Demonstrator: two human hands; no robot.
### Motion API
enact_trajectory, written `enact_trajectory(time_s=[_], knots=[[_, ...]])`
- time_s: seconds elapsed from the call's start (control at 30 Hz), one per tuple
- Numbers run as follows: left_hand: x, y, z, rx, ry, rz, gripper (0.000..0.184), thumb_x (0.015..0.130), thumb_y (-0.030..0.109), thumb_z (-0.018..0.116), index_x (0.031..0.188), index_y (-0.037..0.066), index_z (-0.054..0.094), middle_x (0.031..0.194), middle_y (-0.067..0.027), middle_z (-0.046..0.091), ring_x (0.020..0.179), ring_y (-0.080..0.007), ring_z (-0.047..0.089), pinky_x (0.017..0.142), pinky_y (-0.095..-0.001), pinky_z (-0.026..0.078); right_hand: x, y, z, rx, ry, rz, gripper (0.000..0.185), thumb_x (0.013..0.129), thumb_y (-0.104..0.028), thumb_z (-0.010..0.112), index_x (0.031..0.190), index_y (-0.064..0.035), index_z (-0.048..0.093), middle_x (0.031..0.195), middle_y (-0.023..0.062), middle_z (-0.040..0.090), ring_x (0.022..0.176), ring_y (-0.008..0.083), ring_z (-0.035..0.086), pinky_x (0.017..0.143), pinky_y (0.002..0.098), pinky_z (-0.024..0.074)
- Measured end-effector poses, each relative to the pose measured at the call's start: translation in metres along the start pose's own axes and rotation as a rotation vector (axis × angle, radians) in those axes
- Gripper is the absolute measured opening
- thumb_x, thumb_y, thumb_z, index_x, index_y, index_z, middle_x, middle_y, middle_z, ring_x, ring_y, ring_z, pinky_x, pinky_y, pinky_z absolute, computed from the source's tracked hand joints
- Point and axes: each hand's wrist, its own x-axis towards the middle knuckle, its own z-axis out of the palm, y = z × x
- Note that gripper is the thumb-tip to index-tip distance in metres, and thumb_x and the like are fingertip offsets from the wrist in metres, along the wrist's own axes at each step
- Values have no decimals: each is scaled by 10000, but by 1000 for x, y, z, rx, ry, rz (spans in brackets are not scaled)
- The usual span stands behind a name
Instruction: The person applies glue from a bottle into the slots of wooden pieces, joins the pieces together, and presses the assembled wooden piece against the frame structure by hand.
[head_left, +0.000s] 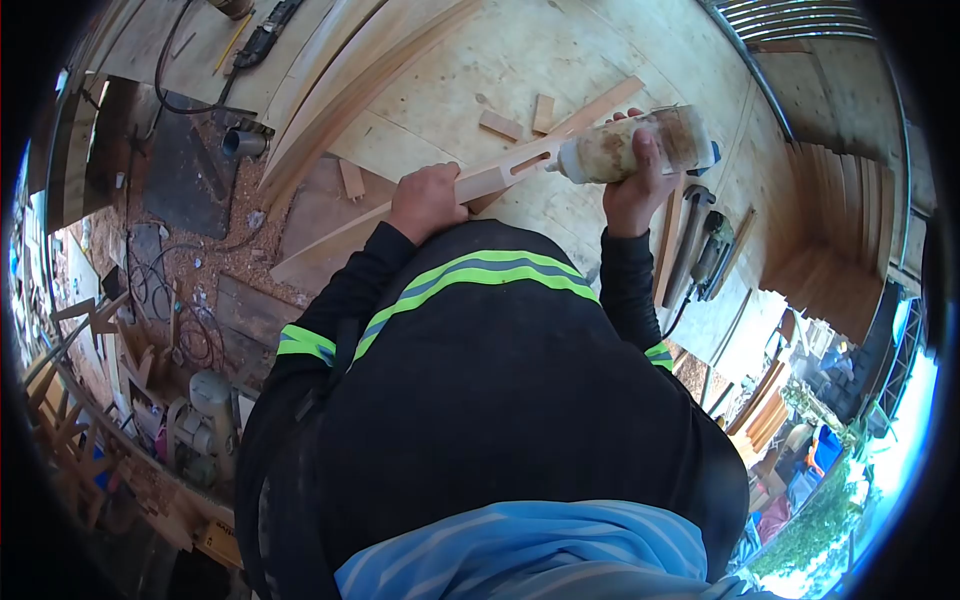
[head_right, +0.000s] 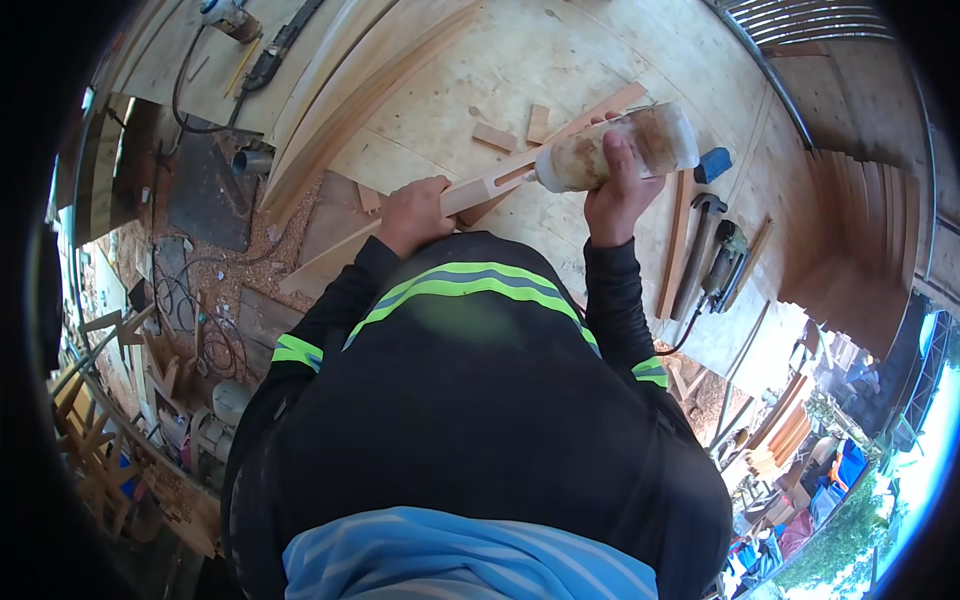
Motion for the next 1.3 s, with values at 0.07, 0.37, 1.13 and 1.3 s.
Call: enact_trajectory(time_s=[0.07, 0.37, 1.13, 1.3], knots=[[2, 0, 1, -12, 3, 1, 384, 689, 221, 749, 1057, 118, 707, 995, -135, 734, 956, -369, 707, 824, -487, 572, -11, 6, 9, -79, -3, -34, 534, 868, -189, 786, 1288, 30, 539, 1125, 184, 697, 1018, 311, 718, 931, 440, 575], [8, -8, 6, -26, -36, 69, 428, 672, 249, 785, 1021, 44, 646, 1002, -172, 703, 950, -377, 699, 853, -483, 573, -25, 14, 19, -153, 15, -110, 532, 855, -76, 811, 1304, 33, 549, 1127, 193, 711, 1033, 303, 721, 963, 437, 565], [-1, -8, 2, -118, 69, 174, 548, 735, 154, 697, 1264, 76, 576, 1116, -157, 705, 1016, -376, 686, 896, -483, 560, -28, 13, 16, -186, 118, -231, 466, 888, -203, 805, 1231, 29, 591, 1097, 145, 704, 996, 243, 707, 917, 388, 572], [0, -11, 5, -109, 96, 214, 455, 757, 167, 707, 1187, 74, 592, 1072, -162, 705, 987, -368, 691, 874, -476, 561, -31, 12, 19, -187, 195, -212, 432, 893, -295, 806, 1163, -6, 634, 1066, 78, 677, 975, 181, 674, 892, 363, 571]])
